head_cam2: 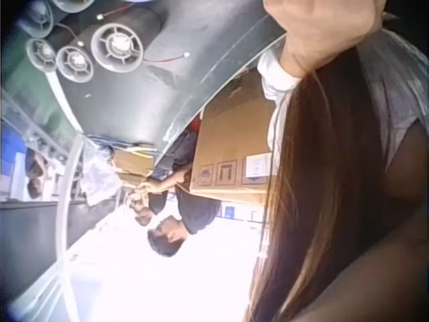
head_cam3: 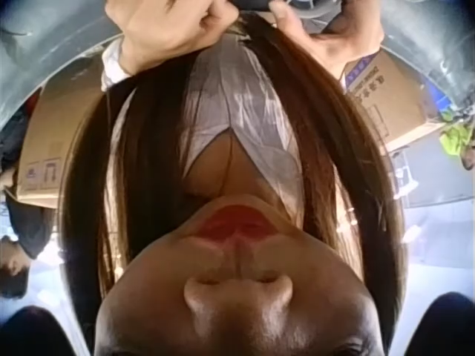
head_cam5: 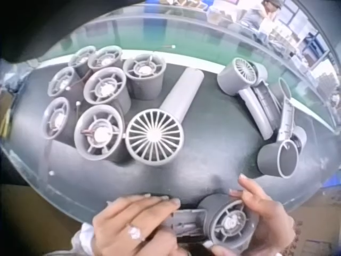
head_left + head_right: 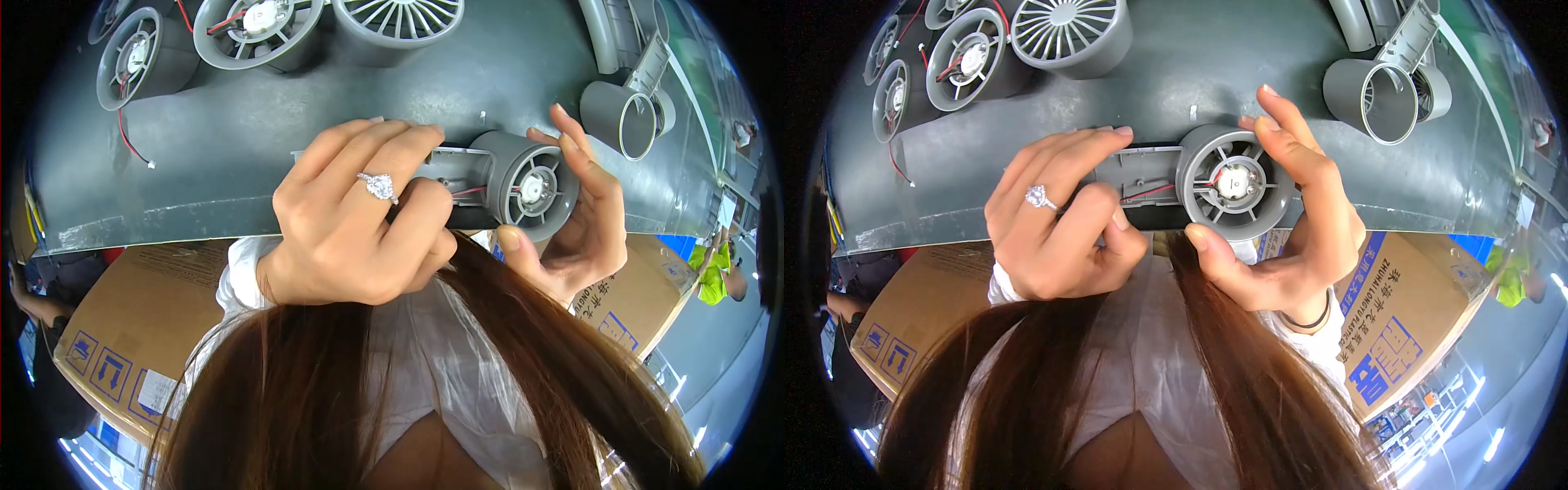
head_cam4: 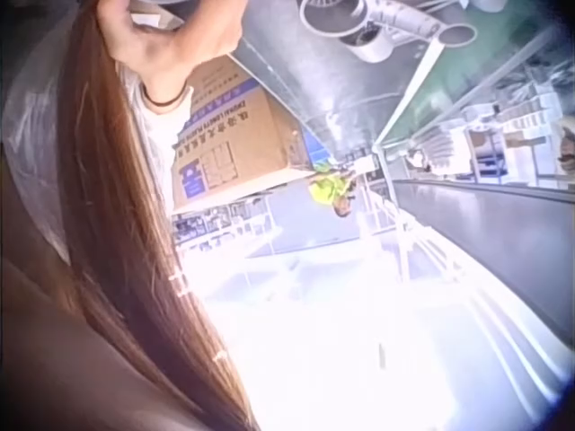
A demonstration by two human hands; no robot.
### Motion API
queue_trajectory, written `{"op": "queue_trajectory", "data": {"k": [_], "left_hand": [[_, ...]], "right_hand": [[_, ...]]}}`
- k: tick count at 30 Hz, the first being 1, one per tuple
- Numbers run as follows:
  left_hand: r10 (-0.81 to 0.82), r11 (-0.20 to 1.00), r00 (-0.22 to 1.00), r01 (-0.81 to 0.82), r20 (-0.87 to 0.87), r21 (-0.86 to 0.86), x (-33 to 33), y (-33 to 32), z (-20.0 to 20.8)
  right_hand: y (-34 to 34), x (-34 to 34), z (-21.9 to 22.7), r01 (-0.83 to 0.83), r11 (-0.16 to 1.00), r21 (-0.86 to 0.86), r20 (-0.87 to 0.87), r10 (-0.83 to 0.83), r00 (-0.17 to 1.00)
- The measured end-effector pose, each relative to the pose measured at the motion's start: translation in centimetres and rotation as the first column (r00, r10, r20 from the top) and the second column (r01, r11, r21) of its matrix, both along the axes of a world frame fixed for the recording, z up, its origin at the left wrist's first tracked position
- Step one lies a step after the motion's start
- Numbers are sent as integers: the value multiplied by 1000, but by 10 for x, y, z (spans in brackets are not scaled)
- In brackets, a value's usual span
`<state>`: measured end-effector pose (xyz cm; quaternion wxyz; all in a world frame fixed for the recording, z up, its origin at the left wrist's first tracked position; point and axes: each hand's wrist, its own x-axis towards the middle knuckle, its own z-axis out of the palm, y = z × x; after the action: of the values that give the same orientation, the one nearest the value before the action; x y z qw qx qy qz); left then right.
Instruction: The person assembles small fan components into plastic housings by hand, taking components from a cardboard box and inserting them into the housings.
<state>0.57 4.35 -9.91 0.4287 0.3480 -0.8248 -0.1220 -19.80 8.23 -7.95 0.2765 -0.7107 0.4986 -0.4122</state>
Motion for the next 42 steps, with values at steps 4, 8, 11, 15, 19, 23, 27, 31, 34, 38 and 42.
{"op": "queue_trajectory", "data": {"k": [4,8,11,15,19,23,27,31,34,38,42], "left_hand": [[15,994,1000,-15,2,-108,2,-2,-5],[6,998,998,-3,57,-59,3,-8,3],[-46,999,995,46,86,-9,5,-14,18],[-67,997,961,53,269,58,17,-12,29],[-117,993,936,102,331,61,29,-12,24],[-100,989,971,120,216,-81,29,-6,54],[20,997,988,-9,154,-71,49,-25,109],[455,890,877,-455,-151,39,58,-97,134],[663,748,749,-660,16,-71,91,-192,126],[813,568,562,-823,154,4,119,-320,64],[814,564,531,-819,237,-105,202,-409,0]], "right_hand": [[4,5,13,59,982,181,-17,-56,998],[-3,8,14,117,966,229,-7,-119,993],[-3,15,10,218,963,159,165,-244,956],[-10,15,-3,164,986,-19,111,-161,981],[-4,15,-15,171,975,-140,26,-169,985],[13,12,-20,91,968,-236,200,-43,979],[20,8,-37,212,951,-227,565,-49,824],[18,3,-29,177,984,13,556,-154,817],[14,5,-30,178,984,5,514,-155,844],[10,-1,-29,138,989,-51,375,-109,921],[8,-1,-24,92,995,-29,366,-75,928]]}}
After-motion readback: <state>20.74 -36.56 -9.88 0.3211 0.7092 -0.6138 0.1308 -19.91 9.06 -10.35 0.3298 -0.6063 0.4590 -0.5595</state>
